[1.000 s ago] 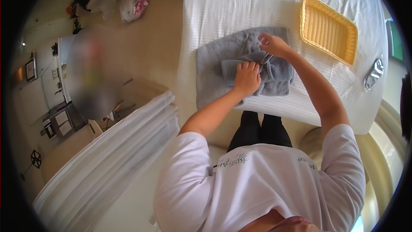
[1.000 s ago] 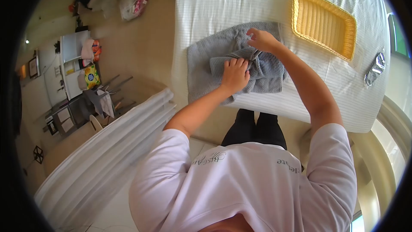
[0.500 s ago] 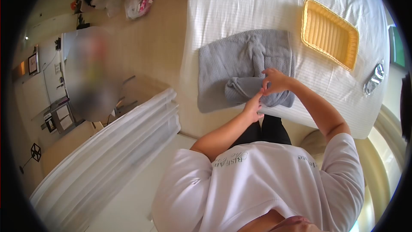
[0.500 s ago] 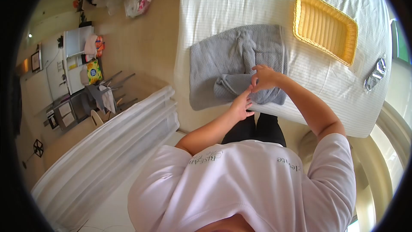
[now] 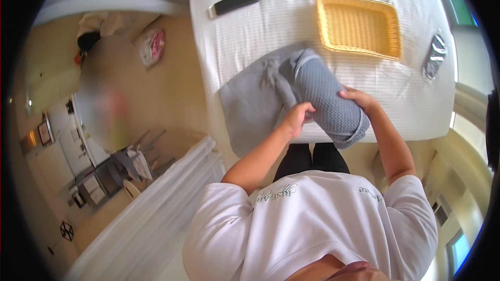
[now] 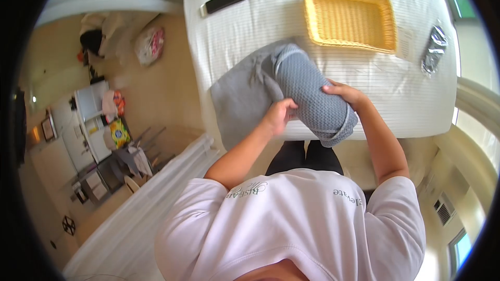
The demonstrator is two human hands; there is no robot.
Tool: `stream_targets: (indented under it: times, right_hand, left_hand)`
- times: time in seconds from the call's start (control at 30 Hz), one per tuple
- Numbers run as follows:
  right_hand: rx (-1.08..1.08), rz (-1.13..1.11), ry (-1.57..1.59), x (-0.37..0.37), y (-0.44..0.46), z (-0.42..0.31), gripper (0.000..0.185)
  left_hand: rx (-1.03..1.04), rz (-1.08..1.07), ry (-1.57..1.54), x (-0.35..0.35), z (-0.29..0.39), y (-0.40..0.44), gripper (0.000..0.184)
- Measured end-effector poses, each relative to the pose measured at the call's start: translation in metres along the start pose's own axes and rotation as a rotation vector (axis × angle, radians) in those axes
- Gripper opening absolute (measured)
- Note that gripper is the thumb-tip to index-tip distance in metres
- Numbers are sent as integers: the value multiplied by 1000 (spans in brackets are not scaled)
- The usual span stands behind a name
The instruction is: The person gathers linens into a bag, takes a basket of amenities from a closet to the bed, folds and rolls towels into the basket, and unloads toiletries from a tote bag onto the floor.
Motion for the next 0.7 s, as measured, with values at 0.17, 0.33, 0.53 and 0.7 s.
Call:
stream_targets:
  times: [0.17,0.33,0.53,0.7]
  right_hand:
    - [-191,-10,257,-62,-38,-42,77]
    - [-447,268,166,-103,-45,-118,74]
    - [-841,868,-448,-140,-40,-209,88]
    - [-901,1325,-947,-139,-20,-229,92]
  left_hand:
    - [36,-327,31,110,101,51,44]
    - [144,-271,74,209,151,139,38]
    - [313,-36,397,307,209,173,32]
    - [257,-274,198,333,219,228,43]
Point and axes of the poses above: each hand's wrist, its own y-axis towards the middle knuckle, its own x-axis out of the palm, z = x × y, the point moved 3 cm from there along y, towards the middle knuckle, and after that the axes turned 12 degrees about z, right-handed, at the moved point
